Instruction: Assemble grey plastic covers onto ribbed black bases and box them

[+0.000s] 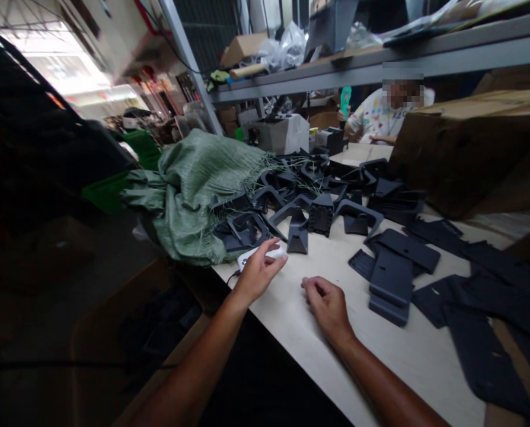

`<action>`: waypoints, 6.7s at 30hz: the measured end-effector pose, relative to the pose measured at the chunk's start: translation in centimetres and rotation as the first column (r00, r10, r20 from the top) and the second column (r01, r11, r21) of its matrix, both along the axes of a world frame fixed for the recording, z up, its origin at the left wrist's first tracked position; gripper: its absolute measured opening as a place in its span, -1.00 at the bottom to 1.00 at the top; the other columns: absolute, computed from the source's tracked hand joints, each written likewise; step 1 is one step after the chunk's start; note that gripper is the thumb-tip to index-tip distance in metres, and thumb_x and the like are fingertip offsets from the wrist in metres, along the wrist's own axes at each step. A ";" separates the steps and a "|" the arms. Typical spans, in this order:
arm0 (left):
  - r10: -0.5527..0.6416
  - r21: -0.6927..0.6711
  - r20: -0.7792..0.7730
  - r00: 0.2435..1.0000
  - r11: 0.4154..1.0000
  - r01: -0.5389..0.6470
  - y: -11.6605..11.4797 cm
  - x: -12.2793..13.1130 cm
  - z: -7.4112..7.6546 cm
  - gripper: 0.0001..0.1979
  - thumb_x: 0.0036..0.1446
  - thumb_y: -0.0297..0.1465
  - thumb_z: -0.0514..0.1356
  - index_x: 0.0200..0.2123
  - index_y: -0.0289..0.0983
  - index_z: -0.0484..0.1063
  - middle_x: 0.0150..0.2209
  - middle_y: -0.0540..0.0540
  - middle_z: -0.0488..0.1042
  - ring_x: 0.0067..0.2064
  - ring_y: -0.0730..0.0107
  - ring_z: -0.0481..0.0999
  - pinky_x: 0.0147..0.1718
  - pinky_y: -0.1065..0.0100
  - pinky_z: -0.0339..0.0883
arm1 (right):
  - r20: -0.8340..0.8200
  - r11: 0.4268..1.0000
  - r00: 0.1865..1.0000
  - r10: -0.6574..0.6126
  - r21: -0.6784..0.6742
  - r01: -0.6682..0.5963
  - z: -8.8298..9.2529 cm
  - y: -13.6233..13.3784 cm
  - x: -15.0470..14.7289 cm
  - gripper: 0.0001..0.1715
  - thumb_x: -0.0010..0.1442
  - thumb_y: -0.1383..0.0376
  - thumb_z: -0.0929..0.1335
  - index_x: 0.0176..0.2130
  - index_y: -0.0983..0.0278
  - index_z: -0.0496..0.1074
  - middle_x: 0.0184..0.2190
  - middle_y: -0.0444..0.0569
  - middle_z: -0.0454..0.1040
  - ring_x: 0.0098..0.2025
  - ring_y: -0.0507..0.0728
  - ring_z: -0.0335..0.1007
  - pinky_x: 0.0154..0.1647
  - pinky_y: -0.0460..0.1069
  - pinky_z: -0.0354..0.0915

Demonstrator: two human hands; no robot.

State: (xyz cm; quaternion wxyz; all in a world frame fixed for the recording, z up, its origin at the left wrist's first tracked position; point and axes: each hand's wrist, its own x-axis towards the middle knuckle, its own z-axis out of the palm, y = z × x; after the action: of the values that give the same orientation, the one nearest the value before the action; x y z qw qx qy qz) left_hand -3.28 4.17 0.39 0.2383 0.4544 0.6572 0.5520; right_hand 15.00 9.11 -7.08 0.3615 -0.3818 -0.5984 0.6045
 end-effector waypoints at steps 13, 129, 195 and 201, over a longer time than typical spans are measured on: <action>-0.296 -0.315 -0.460 0.837 0.936 0.158 10.7 -0.4 -0.4 -0.81 0.09 -0.42 0.32 -0.19 -0.28 0.62 -0.18 -0.24 0.63 -0.04 -0.09 0.59 0.04 0.06 0.37 | -0.018 0.994 0.998 -0.052 0.097 0.054 -0.3 0.6 -0.8 -0.57 0.32 0.03 0.39 -0.35 0.31 0.62 -0.52 -0.11 0.44 -0.44 0.09 0.32 -0.37 -0.03 0.20; -0.029 0.048 0.980 0.198 0.995 -0.088 -7.3 2.0 -1.5 -0.29 0.28 0.18 0.16 0.02 -0.37 0.60 0.05 -0.36 0.65 0.15 -0.05 0.61 0.19 0.02 0.45 | 0.424 0.800 0.884 0.197 0.452 -0.395 8.4 -9.2 -0.2 -0.25 0.30 0.22 0.46 0.40 0.14 0.31 0.34 0.06 0.43 0.30 0.27 0.46 0.32 0.17 0.40; -0.165 -0.029 0.728 0.666 0.963 0.269 -9.7 -1.6 -0.1 -0.57 -0.03 -0.06 0.36 -0.61 -0.25 0.32 -0.64 0.07 0.14 -0.63 0.54 0.07 -0.65 0.40 -0.06 | 0.117 0.976 0.970 0.214 -0.065 -0.207 9.9 -5.9 -1.0 -0.47 0.24 -0.07 0.49 -0.46 0.32 0.64 -0.63 -0.10 0.39 -0.57 0.01 0.17 -0.60 -0.07 0.06; -0.163 -0.051 0.708 0.687 0.959 0.280 -10.0 -2.0 -0.4 -0.52 0.04 -0.06 0.34 -0.61 -0.22 0.21 -0.64 0.11 0.04 -0.63 0.57 -0.01 -0.65 0.41 -0.13 | 0.092 0.944 0.943 0.321 -0.116 -0.310 10.2 -4.6 -1.4 -0.46 0.25 -0.07 0.49 -0.47 0.32 0.62 -0.63 -0.12 0.37 -0.58 -0.02 0.14 -0.62 -0.10 0.05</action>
State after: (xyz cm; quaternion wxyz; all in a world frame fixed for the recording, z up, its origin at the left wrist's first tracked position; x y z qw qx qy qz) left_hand -5.24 -5.82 0.03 0.5676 0.2690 0.4998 0.5963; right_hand 13.65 4.53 3.13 0.2070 -0.3310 -0.6397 0.6621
